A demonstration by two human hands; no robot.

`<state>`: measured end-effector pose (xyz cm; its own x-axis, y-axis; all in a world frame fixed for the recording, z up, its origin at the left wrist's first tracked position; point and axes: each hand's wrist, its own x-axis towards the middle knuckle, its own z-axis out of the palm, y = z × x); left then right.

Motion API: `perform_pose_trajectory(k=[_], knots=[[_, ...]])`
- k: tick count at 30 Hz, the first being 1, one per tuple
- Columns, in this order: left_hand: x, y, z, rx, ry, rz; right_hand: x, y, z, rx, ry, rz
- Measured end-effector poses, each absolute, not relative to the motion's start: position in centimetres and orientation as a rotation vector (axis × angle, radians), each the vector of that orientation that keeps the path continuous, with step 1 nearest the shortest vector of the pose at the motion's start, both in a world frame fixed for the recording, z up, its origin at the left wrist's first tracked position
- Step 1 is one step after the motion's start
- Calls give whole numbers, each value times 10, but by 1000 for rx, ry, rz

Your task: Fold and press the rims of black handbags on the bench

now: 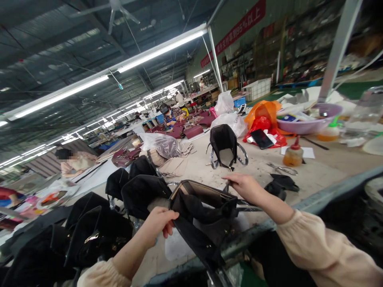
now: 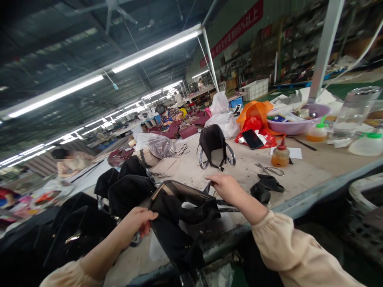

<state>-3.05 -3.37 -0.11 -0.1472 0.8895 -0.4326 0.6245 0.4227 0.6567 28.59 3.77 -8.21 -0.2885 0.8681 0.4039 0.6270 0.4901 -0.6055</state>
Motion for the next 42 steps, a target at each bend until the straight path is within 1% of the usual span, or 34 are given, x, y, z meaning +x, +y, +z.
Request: perform_pose_trajectory(k=[4,6,8,11,13,15,17,20,26,30,32,36,42], knots=[[-32,-43,-13,1119,1851,462,263,77,-70,-1184,-2061,473],[-34,-39,-14,1081,1843,452,260,75,-60,-1181,-2039,484],[-37,-36,-7,1143,1854,349,266,59,-52,-1198,-1976,486],[-39,-35,18,1579,1978,180,281,21,-52,-1176,-1841,539],[-32,-34,38,2034,1990,256,285,-1,-60,-1145,-1790,607],[-18,-29,50,2346,1842,374,281,-11,-68,-1146,-1757,630],[1,-22,53,2509,1623,407,274,-12,-74,-1164,-1733,626],[28,-11,40,2648,1508,317,264,-2,-73,-1197,-1727,658],[46,5,16,2810,1492,82,258,14,-64,-1103,-1818,772],[39,13,12,2840,1643,184,255,22,-61,-1023,-1816,910],[36,17,10,2847,1632,201,253,25,-60,-993,-1809,944],[33,26,4,2777,1520,135,251,27,-63,-950,-1796,905],[30,31,1,2692,1524,183,248,27,-69,-953,-1761,822]])
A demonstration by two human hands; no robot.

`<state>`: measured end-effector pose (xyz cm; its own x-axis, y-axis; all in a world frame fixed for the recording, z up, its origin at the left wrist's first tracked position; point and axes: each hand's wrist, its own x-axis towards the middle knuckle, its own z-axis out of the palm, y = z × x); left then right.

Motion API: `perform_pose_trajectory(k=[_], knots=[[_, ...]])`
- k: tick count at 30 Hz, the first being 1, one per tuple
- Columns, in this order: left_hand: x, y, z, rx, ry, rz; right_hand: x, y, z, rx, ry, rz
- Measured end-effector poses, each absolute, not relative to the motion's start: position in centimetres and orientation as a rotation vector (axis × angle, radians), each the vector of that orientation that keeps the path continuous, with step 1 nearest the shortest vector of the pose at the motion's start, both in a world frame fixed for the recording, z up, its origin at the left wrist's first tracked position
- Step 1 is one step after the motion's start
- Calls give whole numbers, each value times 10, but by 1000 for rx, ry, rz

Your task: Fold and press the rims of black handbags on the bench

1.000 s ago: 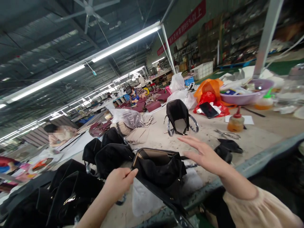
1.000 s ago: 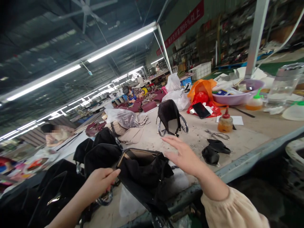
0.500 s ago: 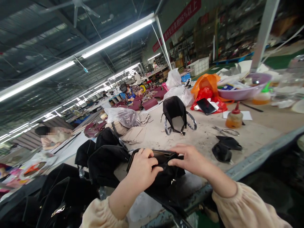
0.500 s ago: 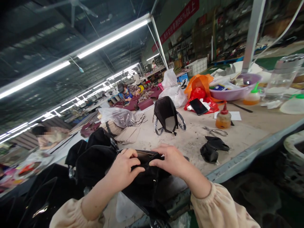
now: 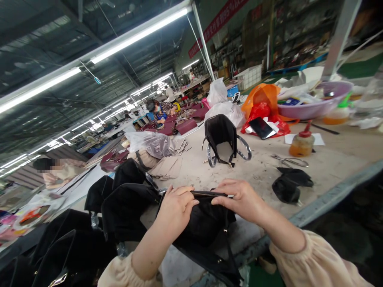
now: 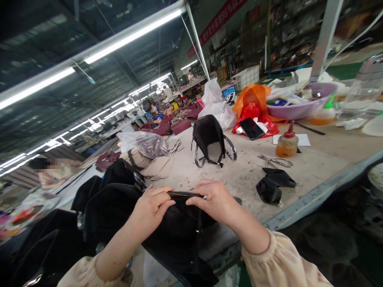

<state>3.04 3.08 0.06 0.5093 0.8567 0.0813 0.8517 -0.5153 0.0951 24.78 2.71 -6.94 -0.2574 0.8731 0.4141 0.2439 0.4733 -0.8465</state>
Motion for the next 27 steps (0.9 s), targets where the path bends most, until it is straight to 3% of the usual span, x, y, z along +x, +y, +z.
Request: perform_pose_trajectory(k=[11,27], knots=[[32,30,-2,2664,1560,261,239,20,-66,-1012,-1827,546],[29,32,-6,2643,1567,318,243,17,-73,-976,-1799,692]])
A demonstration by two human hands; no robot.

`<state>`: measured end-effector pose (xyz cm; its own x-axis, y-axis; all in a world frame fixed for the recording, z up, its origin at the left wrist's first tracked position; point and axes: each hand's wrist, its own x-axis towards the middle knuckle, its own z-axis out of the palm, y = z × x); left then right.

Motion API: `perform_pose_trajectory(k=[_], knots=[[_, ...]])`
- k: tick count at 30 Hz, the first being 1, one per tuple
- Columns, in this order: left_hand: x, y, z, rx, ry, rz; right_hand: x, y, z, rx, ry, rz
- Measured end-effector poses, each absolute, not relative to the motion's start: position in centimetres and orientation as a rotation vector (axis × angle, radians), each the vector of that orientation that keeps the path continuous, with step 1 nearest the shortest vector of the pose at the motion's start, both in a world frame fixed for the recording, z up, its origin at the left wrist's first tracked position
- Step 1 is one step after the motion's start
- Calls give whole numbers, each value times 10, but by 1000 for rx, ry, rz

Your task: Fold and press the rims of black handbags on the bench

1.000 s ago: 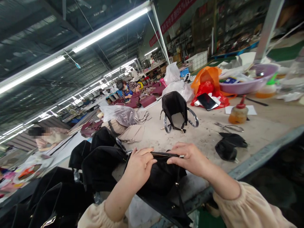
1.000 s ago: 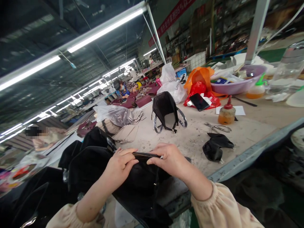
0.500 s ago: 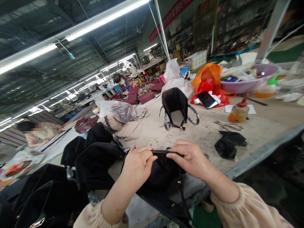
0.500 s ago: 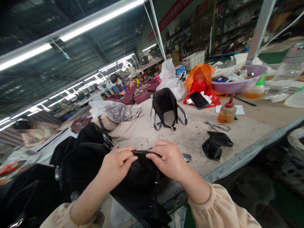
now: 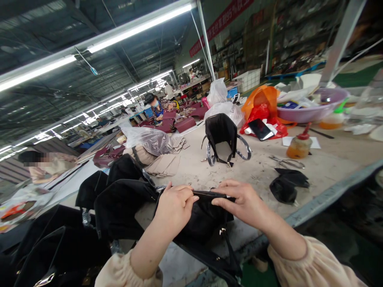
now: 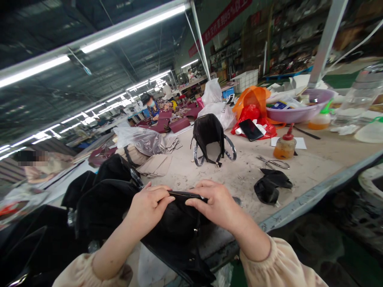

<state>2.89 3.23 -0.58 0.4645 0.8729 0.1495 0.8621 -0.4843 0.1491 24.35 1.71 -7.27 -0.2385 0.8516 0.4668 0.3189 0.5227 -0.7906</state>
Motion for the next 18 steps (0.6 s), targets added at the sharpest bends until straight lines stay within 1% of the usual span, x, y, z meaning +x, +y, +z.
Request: perform_pose_trajectory(k=[7,18], knots=[[30,33,-5,2619,1585,335,240,15,-70,-1007,-1880,500],[30,33,-4,2623,1569,361,232,20,-51,-1198,-2134,340]])
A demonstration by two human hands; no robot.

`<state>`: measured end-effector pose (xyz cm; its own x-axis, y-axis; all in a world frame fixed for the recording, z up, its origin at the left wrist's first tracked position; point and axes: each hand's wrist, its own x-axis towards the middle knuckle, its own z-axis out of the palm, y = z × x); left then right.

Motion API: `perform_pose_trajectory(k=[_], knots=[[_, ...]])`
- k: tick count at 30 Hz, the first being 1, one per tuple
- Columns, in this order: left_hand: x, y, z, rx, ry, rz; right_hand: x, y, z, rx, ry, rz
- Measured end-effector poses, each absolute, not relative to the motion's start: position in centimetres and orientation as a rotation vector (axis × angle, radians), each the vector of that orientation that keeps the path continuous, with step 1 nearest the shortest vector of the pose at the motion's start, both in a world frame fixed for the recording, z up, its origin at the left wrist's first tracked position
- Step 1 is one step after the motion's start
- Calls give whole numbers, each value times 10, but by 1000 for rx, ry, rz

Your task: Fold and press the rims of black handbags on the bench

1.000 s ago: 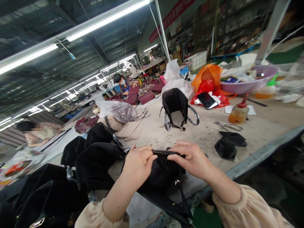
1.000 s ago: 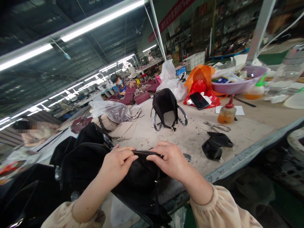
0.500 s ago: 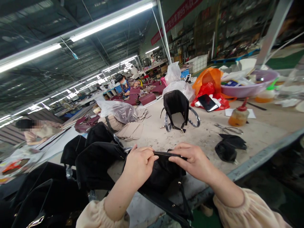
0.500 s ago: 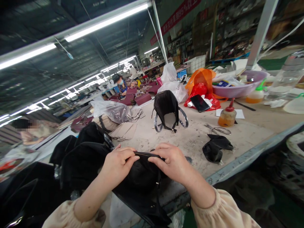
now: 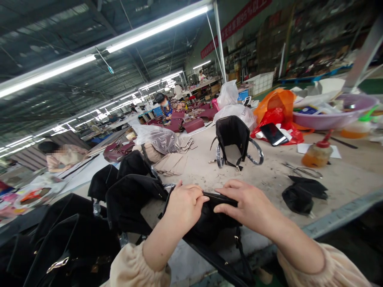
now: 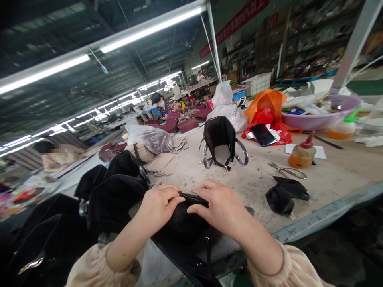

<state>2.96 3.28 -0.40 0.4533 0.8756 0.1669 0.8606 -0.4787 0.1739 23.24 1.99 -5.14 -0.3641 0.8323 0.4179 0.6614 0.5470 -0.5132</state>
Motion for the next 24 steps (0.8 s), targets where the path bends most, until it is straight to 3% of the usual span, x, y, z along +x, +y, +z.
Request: perform_pose_trajectory(k=[9,24], knots=[[31,35,-6,2612,1563,371,228,34,-54,-1071,-2070,457],[33,37,-9,2623,1585,393,221,33,-55,-1011,-2074,285]])
